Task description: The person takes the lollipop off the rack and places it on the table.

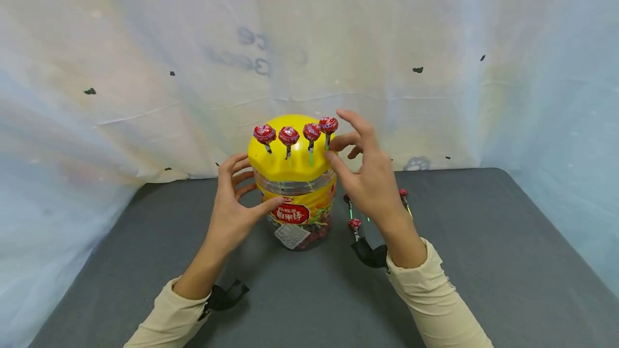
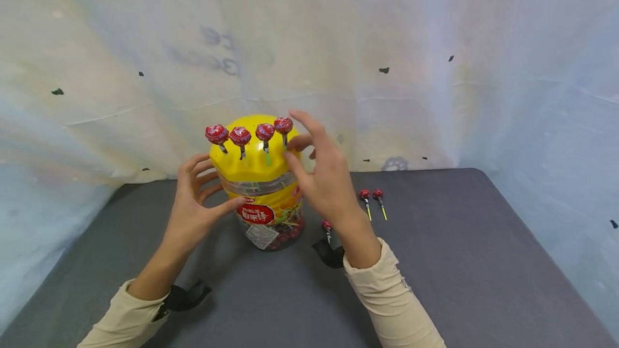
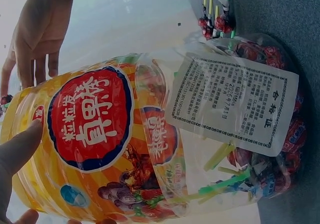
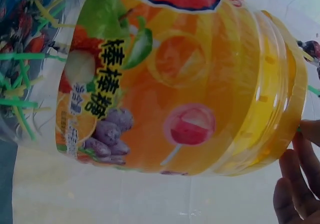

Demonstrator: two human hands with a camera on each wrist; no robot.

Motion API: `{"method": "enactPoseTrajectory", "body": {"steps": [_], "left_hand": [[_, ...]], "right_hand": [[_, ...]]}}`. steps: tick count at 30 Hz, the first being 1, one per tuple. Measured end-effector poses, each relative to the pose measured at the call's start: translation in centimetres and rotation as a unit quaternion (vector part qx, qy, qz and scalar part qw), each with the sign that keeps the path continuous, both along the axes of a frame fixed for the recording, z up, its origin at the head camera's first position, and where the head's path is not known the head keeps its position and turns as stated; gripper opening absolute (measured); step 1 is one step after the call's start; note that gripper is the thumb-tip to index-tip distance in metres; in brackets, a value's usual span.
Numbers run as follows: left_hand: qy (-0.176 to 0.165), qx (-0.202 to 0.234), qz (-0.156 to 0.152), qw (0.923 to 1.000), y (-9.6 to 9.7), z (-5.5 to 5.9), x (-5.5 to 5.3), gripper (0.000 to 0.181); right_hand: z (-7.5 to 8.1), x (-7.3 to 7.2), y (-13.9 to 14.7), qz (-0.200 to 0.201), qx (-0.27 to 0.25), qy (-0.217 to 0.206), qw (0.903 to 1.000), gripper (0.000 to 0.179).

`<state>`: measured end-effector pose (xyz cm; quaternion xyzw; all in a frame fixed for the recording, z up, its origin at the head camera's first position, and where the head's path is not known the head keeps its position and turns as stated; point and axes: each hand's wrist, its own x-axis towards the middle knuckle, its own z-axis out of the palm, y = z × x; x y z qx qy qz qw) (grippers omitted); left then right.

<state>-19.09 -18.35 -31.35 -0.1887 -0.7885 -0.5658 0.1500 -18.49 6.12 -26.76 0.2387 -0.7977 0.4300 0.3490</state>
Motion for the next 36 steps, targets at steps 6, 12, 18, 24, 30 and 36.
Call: {"method": "enactPoseTrajectory", "body": {"steps": [6,12,18,24,30,36], "left_hand": [[-0.003,-0.007,0.005,1.0000,0.0,0.0,0.0,0.095],[0.000,-0.014,0.003,0.9999,0.0,-0.1,0.2,0.095],[0.002,-0.013,-0.006,0.9999,0.1,-0.3,0.3,0.095],[0.008,-0.016,-0.005,0.9998,0.0,-0.2,0.0,0.096],[0.012,-0.016,-0.006,0.9998,0.0,-0.2,-0.3,0.097],[0.003,-0.020,-0.009,0.9998,0.0,-0.9,-0.4,0.096]], "right_hand": [[0.3,0.1,-0.3,-0.004,-0.001,0.028,0.9996,0.061],[0.7,0.4,-0.2,-0.006,-0.010,0.028,0.9995,0.053],[0.8,1.1,0.3,-0.013,-0.054,0.047,0.9974,0.049],[1.3,1.5,1.2,-0.009,-0.057,0.052,0.9970,0.048],[1.4,1.8,1.9,-0.020,-0.036,0.034,0.9986,0.048],[0.4,2.5,2.8,-0.035,-0.012,-0.007,0.9993,0.052]]}}
